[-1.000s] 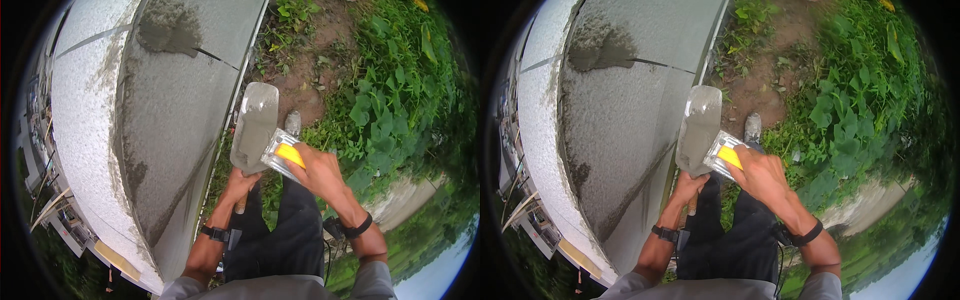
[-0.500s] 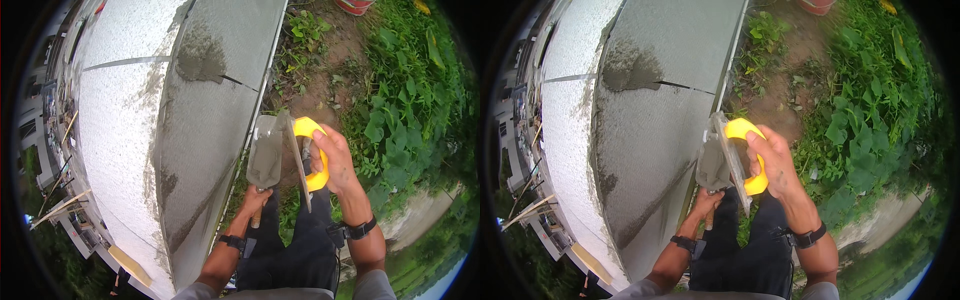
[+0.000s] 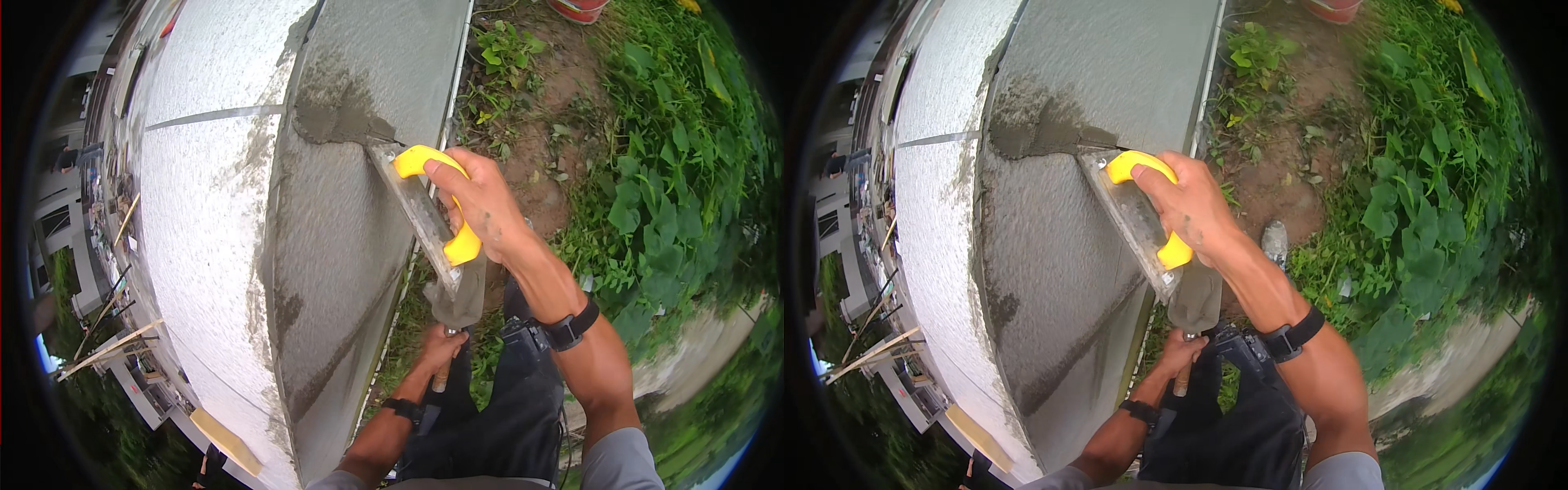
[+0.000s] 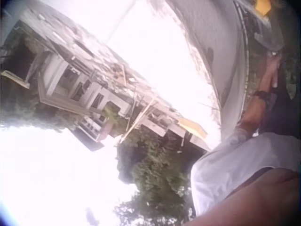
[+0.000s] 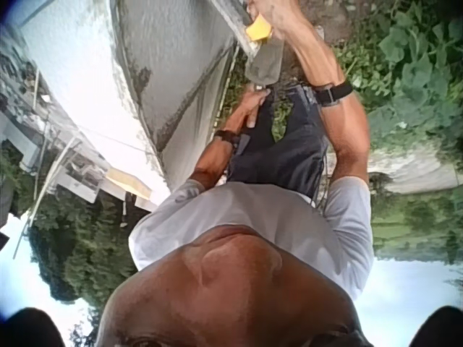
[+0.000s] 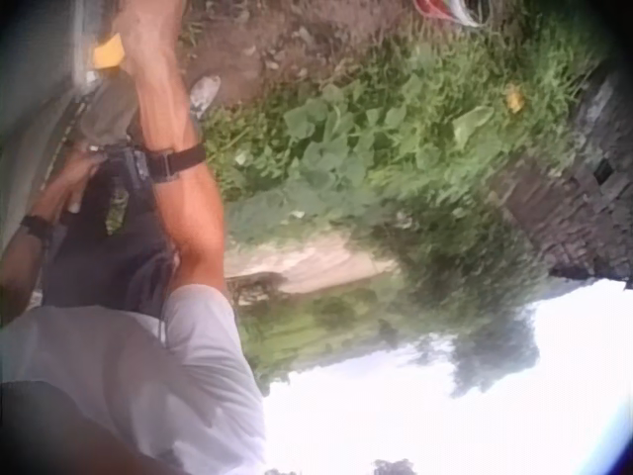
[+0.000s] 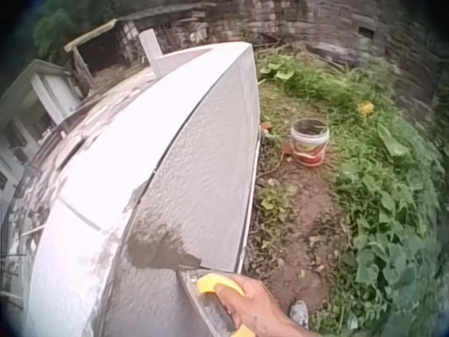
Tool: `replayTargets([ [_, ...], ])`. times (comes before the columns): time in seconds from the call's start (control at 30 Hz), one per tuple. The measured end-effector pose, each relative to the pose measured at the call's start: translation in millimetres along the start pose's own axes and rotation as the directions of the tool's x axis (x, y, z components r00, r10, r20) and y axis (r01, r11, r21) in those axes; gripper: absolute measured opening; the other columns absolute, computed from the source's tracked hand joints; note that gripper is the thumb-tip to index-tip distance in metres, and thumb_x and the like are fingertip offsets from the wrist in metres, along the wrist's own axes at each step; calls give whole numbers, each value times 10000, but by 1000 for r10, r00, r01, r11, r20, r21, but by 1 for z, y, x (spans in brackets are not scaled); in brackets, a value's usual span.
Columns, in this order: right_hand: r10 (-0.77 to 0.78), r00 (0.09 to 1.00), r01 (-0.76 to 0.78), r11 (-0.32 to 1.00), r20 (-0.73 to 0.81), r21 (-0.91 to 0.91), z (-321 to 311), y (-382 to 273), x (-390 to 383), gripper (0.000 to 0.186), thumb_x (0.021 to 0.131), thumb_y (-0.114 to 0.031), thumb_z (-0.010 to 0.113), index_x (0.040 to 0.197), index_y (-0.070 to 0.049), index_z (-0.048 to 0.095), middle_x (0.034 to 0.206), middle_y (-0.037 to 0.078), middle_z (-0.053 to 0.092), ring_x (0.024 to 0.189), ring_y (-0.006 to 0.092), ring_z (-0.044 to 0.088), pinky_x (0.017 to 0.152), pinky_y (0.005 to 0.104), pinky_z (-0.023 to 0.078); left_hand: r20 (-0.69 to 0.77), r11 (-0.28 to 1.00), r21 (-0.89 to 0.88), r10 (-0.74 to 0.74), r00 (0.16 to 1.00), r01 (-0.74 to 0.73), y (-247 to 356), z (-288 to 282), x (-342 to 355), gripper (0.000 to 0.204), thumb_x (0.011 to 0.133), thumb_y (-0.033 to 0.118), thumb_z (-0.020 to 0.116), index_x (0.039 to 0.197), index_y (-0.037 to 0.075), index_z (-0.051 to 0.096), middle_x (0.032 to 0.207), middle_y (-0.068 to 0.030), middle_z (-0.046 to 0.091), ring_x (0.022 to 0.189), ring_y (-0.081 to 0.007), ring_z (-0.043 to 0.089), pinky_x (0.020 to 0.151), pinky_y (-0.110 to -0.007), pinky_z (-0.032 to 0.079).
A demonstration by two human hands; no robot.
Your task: Applying and smoothing plaster on a concrete wall edge using a trowel and a float.
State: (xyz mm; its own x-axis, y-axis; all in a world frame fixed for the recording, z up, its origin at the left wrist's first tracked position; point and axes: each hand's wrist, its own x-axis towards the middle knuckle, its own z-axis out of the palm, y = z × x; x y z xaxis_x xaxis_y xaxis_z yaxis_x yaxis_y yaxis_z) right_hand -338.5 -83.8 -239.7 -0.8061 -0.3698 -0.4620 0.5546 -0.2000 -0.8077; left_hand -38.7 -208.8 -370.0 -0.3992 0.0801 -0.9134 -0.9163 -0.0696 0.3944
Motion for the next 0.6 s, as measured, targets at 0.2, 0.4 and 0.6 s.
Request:
replayTargets([
  [0.2, 105, 948, 20, 922, -300, 386, 20, 31, 23, 258, 979, -330, 584, 1018, -78, 541, 665, -28, 473, 508, 79, 475, 475, 243, 409, 29, 1000, 14, -8, 1000, 7, -6, 1, 14, 126, 877, 51, 680, 935, 21, 572, 712, -14, 556, 521, -97, 502, 465, -276, 411],
  [0.4, 111, 976, -69, 973, -186, 220, 32, 69, 5, 293, 983, -340, 577, 1017, -51, 547, 685, -7, 481, 529, 95, 496, 483, 266, 415, 49, 997, -51, 53, 997, -51, -24, 4, 19, 134, 865, 28, 673, 957, 20, 576, 711, -13, 552, 498, -103, 493, 450, -276, 405],
  [0.6, 246, 964, -156, 836, -104, 526, -14, 53, 18, 310, 979, -363, 567, 1042, -60, 569, 668, -48, 482, 521, 52, 450, 476, 230, 394, 42, 999, 37, -33, 999, 31, -12, 7, 13, 182, 857, 70, 707, 911, 26, 539, 682, -20, 545, 524, -109, 504, 467, -291, 412],
])
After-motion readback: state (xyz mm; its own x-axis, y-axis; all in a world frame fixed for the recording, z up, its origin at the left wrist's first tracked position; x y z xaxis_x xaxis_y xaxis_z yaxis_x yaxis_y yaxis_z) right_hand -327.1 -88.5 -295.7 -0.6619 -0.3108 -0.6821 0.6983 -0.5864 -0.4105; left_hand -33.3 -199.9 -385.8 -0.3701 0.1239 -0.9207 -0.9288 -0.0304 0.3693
